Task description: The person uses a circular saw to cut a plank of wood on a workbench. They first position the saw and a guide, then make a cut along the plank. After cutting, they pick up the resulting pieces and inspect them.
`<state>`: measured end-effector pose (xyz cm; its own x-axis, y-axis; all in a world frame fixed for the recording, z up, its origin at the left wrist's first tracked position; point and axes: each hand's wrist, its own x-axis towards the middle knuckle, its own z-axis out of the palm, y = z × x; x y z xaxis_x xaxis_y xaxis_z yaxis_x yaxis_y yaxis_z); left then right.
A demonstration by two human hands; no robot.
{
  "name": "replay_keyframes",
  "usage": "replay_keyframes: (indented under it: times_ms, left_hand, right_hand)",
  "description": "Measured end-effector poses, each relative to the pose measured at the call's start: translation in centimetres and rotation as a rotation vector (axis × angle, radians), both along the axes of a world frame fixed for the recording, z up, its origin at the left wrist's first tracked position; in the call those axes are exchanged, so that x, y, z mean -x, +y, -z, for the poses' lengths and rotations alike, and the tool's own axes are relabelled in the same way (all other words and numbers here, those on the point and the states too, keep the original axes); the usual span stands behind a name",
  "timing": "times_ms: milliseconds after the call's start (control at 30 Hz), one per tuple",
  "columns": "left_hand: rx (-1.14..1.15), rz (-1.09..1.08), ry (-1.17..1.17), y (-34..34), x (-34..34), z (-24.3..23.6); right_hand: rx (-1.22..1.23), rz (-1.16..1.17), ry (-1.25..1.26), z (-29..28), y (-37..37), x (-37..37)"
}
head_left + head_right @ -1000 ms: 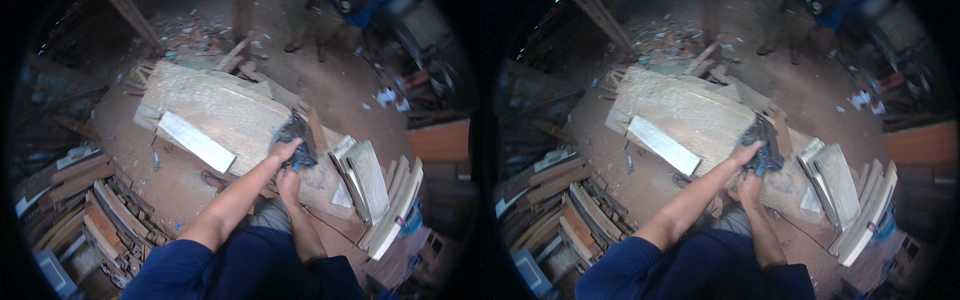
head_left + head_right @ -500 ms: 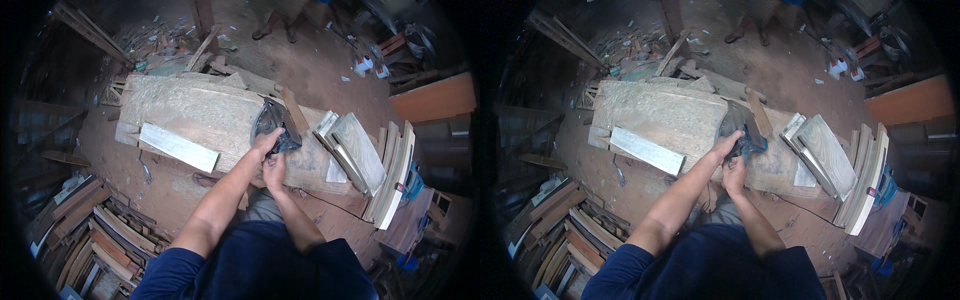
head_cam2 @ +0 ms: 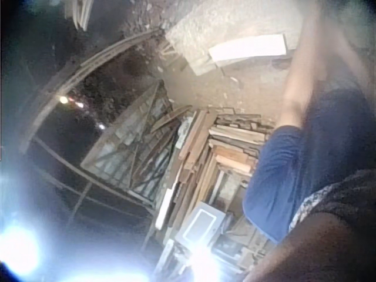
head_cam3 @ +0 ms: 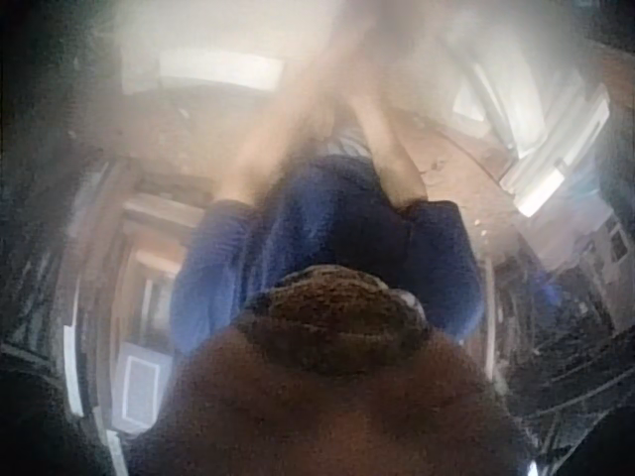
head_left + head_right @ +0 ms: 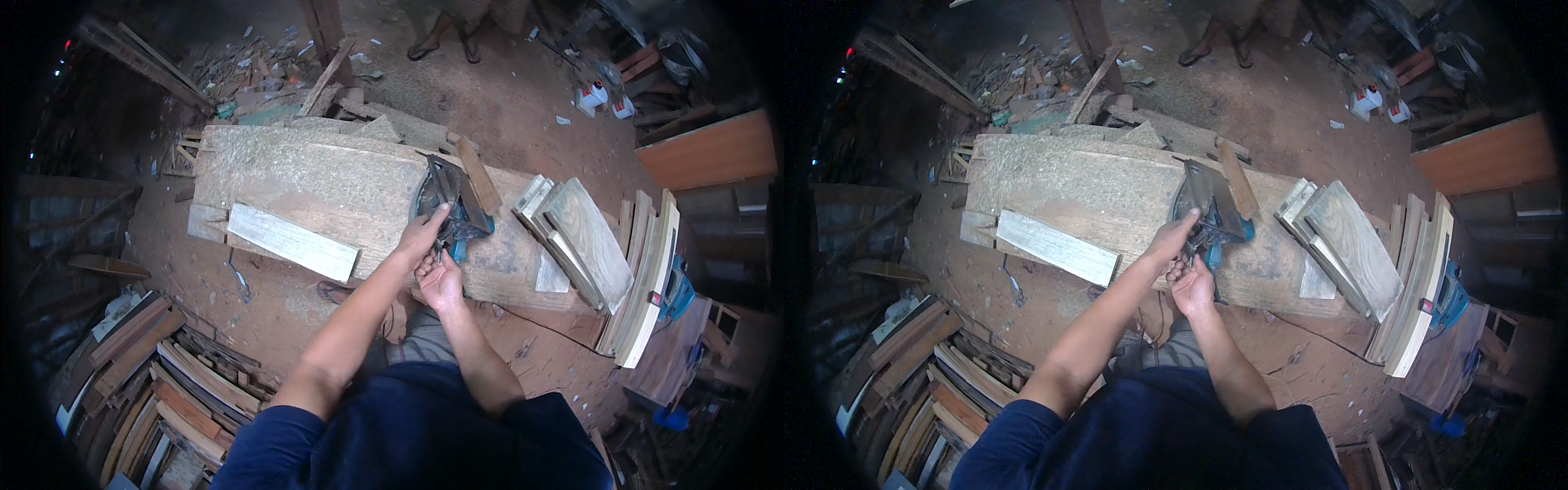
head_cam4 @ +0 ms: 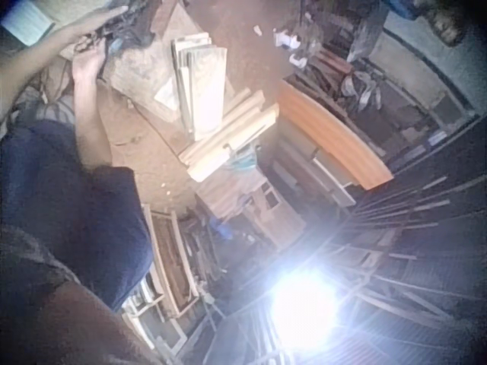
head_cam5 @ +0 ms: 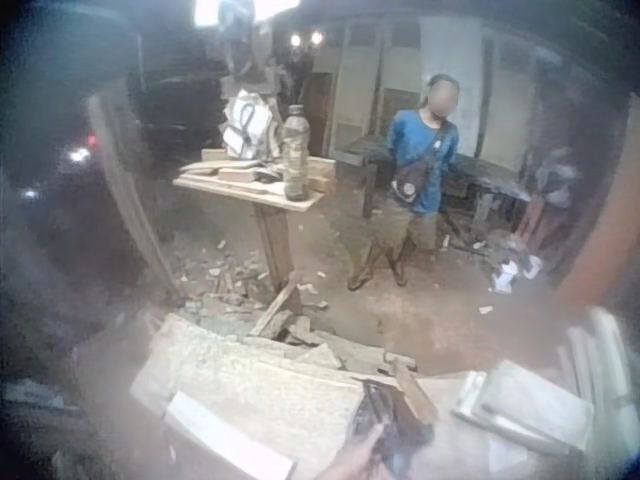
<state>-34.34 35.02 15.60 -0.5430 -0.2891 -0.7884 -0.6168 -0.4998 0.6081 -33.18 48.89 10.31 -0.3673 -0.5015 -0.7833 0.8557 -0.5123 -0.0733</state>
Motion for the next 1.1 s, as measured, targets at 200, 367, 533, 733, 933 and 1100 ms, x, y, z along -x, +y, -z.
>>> replay_keyframes:
  times_ms: [200, 367, 533, 733, 933, 1100]
  left_hand:
    - [0.961, 0.204, -0.053, -5.5, -13.2, 11.6]
    - [1.063, 1.278, -0.351, -13.4, -21.4, 12.3]
    - [1.347, 1.434, -0.21, -16.4, -22.2, 12.9]
    - [1.246, 1.419, -0.146, -15.4, -20.2, 11.5]
    - [1.342, 1.277, -0.176, -13.3, -19.4, 14.7]
    - [1.431, 1.256, -0.302, -16.9, -23.6, 17.4]
  right_hand:
    - [-0.897, -0.628, 0.861, -0.8, 0.3, -0.1]
    - [-0.656, -0.405, 0.533, -0.3, -0.4, -0.3]
    - [-0.026, 0.077, 0.049, 1.6, -0.4, -1.0]
    - [-0.273, -0.175, 0.633, 0.9, -0.7, -4.9]
    - [-1.298, -1.446, 1.974, 2.2, -1.5, -2.2]
    - [-1.289, -2.35, 2.383, 10.7, 1.7, 1.5]
